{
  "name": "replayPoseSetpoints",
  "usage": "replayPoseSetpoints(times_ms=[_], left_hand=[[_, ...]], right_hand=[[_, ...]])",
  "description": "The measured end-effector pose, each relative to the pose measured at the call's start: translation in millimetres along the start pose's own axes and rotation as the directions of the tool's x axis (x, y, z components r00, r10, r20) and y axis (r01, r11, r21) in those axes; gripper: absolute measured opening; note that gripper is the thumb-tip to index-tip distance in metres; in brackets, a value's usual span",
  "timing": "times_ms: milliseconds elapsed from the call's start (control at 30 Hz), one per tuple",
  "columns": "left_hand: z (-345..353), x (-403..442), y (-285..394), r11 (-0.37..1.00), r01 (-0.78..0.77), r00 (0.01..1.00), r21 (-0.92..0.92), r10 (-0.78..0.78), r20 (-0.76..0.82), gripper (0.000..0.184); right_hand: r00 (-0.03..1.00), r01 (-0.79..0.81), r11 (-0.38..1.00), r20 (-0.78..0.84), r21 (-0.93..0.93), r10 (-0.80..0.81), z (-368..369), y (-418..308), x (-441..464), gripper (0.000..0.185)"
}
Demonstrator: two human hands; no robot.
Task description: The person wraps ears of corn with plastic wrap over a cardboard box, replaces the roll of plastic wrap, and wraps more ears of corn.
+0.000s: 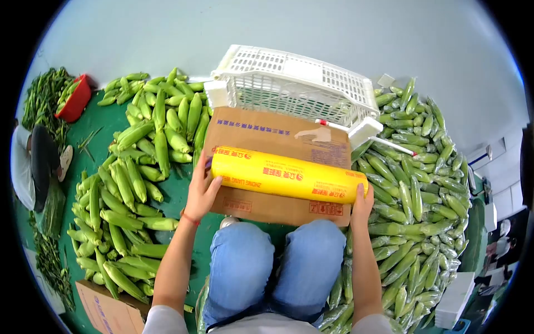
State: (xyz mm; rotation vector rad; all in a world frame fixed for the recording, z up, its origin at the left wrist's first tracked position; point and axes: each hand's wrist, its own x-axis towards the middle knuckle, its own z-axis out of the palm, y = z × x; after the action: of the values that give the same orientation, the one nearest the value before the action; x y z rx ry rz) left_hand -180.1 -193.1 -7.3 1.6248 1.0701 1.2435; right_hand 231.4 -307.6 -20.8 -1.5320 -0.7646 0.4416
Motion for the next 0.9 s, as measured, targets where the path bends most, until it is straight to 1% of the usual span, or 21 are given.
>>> replayPoseSetpoints(times_ms=[67,100,133,200,233,267,300,333,367,400,467,500,567,600,633,700,733,767,800,867,900], left_hand=[[18,27,3,0.999,0.045,0.999,0.025,-0.044,-0.018,0.056],[25,36,2,0.997,0.069,0.997,0.038,-0.067,-0.032,0.054],[25,41,-2,0.995,0.060,0.997,0.078,-0.056,-0.053,0.047],[21,39,17,0.958,0.286,0.957,0.000,-0.286,-0.040,0.042],[16,35,21,0.947,0.292,0.956,0.133,-0.291,-0.027,0.040],[13,31,23,0.917,0.181,0.983,0.356,-0.175,-0.048,0.041],[11,27,24,0.827,0.068,0.998,0.558,-0.058,-0.036,0.041],[11,25,28,0.685,-0.042,0.998,0.728,0.057,0.005,0.042],[13,31,46,0.560,-0.147,0.987,0.815,0.131,0.088,0.045],[17,37,57,0.460,-0.255,0.957,0.851,0.248,0.153,0.044],[10,40,45,0.558,-0.429,0.893,0.710,0.142,0.428,0.040],[10,38,43,0.568,-0.444,0.892,0.693,0.209,0.400,0.038],[13,29,40,0.585,-0.485,0.874,0.650,0.339,0.348,0.035],[12,25,36,0.580,-0.499,0.866,0.643,0.361,0.346,0.034],[11,19,31,0.575,-0.510,0.858,0.639,0.384,0.340,0.033],[14,19,32,0.541,-0.534,0.840,0.649,0.427,0.335,0.029],[16,20,35,0.528,-0.513,0.853,0.677,0.399,0.335,0.028],[18,20,38,0.515,-0.490,0.867,0.703,0.370,0.333,0.028],[21,20,42,0.501,-0.467,0.880,0.729,0.341,0.330,0.027],[28,24,53,0.466,-0.434,0.892,0.771,0.341,0.295,0.025],[31,26,55,0.448,-0.415,0.898,0.792,0.341,0.278,0.024]], right_hand=[[0.999,-0.045,0.998,-0.025,-0.054,0.044,2,2,12,0.039],[0.996,-0.077,0.993,-0.051,-0.093,0.073,8,-13,12,0.038],[0.997,-0.058,0.989,-0.057,-0.139,0.051,10,-17,15,0.037],[0.998,-0.029,0.971,-0.066,-0.237,0.014,14,-26,18,0.036],[0.993,-0.111,0.971,0.023,-0.212,0.119,13,-37,16,0.031],[0.996,-0.024,0.950,0.071,-0.312,0.049,14,-44,15,0.030],[0.992,0.063,0.911,0.126,-0.407,-0.012,13,-48,14,0.028],[0.980,0.153,0.857,0.188,-0.492,-0.067,12,-48,13,0.027],[0.916,0.399,0.651,0.244,-0.646,-0.319,11,-39,11,0.023],[0.880,0.468,0.608,0.277,-0.641,-0.385,12,-39,11,0.022],[0.790,0.597,0.509,0.343,-0.620,-0.509,13,-41,13,0.020],[0.770,0.632,0.534,0.376,-0.561,-0.516,10,-32,13,0.015],[0.740,0.668,0.565,0.360,-0.484,-0.567,6,-27,11,0.012],[0.729,0.682,0.579,0.347,-0.447,-0.591,4,-26,7,0.011],[0.694,0.712,0.542,0.334,-0.446,-0.638,4,-23,6,0.007],[0.676,0.721,0.524,0.296,-0.454,-0.674,2,-18,2,0.010],[0.664,0.727,0.512,0.278,-0.458,-0.694,0,-17,1,0.011],[0.690,0.707,0.551,0.263,-0.442,-0.674,-1,-17,1,0.009],[0.745,0.654,0.619,0.229,-0.436,-0.626,-3,-16,0,0.008],[0.839,0.535,0.738,0.155,-0.411,-0.522,-3,-15,-2,0.007],[0.832,0.531,0.725,0.110,-0.438,-0.543,8,-33,3,0.014]])
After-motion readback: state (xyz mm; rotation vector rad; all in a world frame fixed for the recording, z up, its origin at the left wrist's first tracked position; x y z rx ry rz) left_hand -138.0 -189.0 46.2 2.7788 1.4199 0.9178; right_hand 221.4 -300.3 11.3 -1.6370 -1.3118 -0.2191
